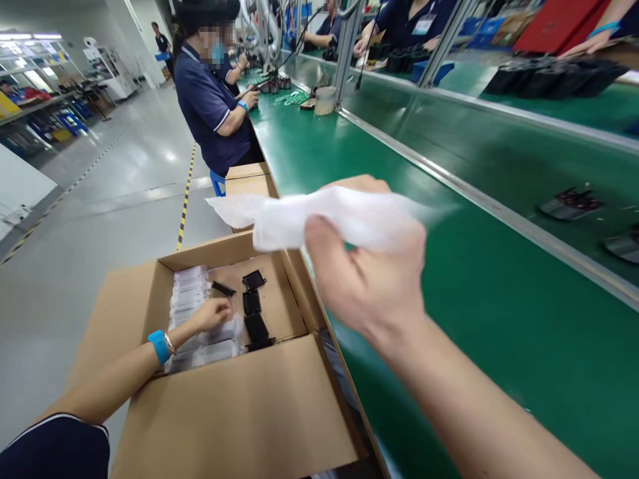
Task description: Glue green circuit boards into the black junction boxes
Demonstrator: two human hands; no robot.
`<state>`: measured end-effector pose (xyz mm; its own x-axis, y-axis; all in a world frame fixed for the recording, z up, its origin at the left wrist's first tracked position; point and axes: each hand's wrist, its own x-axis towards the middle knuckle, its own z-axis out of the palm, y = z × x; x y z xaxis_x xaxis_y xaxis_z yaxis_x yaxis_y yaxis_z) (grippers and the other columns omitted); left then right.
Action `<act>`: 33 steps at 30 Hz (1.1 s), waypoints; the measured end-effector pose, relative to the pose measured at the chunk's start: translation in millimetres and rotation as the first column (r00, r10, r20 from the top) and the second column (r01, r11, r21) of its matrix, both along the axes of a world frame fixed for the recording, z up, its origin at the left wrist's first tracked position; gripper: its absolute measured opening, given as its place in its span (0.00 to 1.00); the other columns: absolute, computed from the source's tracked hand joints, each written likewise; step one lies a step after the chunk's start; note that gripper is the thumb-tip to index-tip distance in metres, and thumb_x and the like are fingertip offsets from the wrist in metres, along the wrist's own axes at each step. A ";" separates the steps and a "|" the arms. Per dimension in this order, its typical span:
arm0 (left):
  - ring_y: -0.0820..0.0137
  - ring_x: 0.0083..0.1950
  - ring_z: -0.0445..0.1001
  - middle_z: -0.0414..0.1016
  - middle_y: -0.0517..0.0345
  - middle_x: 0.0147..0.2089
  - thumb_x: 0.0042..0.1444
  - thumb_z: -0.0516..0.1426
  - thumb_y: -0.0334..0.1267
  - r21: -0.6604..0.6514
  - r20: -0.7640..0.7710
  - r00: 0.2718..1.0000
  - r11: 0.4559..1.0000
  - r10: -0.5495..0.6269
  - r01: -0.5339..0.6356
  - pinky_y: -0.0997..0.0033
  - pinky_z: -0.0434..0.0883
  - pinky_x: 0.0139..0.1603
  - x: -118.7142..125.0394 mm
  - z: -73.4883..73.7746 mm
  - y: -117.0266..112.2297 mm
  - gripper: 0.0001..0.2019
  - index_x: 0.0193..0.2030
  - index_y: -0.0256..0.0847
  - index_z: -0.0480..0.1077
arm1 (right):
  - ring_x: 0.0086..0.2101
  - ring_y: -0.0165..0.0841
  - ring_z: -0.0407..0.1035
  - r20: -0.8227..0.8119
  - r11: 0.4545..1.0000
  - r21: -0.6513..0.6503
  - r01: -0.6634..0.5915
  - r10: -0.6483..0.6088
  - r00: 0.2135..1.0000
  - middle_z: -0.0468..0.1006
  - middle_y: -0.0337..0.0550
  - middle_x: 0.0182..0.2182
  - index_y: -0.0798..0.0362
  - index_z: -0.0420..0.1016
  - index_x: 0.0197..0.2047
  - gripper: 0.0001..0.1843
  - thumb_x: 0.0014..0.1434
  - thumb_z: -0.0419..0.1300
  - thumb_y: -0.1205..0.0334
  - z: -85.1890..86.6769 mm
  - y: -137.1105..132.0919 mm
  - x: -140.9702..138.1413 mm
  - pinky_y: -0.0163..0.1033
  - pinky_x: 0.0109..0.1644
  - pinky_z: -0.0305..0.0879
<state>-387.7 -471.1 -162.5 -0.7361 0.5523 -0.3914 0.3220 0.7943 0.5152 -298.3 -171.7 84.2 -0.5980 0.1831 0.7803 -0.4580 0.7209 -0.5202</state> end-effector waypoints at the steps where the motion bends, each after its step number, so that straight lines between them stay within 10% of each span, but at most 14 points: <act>1: 0.67 0.42 0.74 0.72 0.53 0.45 0.64 0.55 0.42 -0.018 -0.012 1.000 0.999 0.026 -0.026 0.62 0.74 0.42 -6.1 -2.9 0.9 0.13 0.48 0.35 0.69 | 0.31 0.36 0.67 -0.028 0.998 0.067 -0.014 0.016 0.999 0.70 0.42 0.28 0.49 0.67 0.26 0.07 0.54 0.57 0.68 -6.6 -3.4 1.0 0.44 0.34 0.64; 9: 0.70 0.39 0.74 0.73 0.54 0.43 0.63 0.55 0.42 -0.087 -0.062 0.997 0.995 0.052 -0.057 0.65 0.74 0.40 -3.7 -11.9 26.6 0.11 0.46 0.36 0.70 | 0.23 0.26 0.53 0.059 0.995 0.072 -0.071 0.067 0.996 0.57 0.36 0.22 0.51 0.45 0.20 0.17 0.41 0.51 0.78 -35.9 -4.6 10.2 0.34 0.23 0.47; 18: 0.67 0.43 0.73 0.72 0.53 0.45 0.64 0.54 0.42 -0.076 -0.386 0.909 0.976 0.159 -0.203 0.60 0.72 0.45 -46.8 51.2 6.5 0.12 0.46 0.35 0.69 | 0.24 0.28 0.51 0.255 0.976 0.013 -0.218 0.208 0.944 0.57 0.35 0.23 0.50 0.49 0.24 0.15 0.43 0.49 0.80 -67.0 -4.9 7.0 0.34 0.27 0.49; 25: 0.65 0.46 0.72 0.70 0.50 0.51 0.62 0.57 0.42 -0.146 -0.397 0.913 0.988 -0.099 0.043 0.60 0.73 0.44 -43.2 11.0 46.2 0.15 0.52 0.37 0.67 | 0.24 0.27 0.54 0.298 0.970 0.092 -0.225 0.189 0.936 0.61 0.35 0.24 0.52 0.59 0.28 0.12 0.43 0.48 0.78 -71.5 -1.2 17.2 0.32 0.28 0.50; 33: 0.62 0.52 0.70 0.67 0.49 0.55 0.63 0.55 0.41 -0.221 -0.594 0.794 0.975 -0.131 -0.005 0.53 0.70 0.52 -57.7 -22.5 39.0 0.14 0.54 0.38 0.67 | 0.25 0.27 0.56 0.363 0.973 0.089 -0.211 0.166 0.917 0.63 0.36 0.26 0.53 0.61 0.30 0.13 0.42 0.48 0.79 -83.4 4.5 34.9 0.32 0.29 0.52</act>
<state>-445.4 -432.2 -185.0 -0.8249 0.5652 0.0123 0.5653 0.8243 0.0320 -263.4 -167.3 0.8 -0.8512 -0.0443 0.5229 -0.3960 0.7080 -0.5847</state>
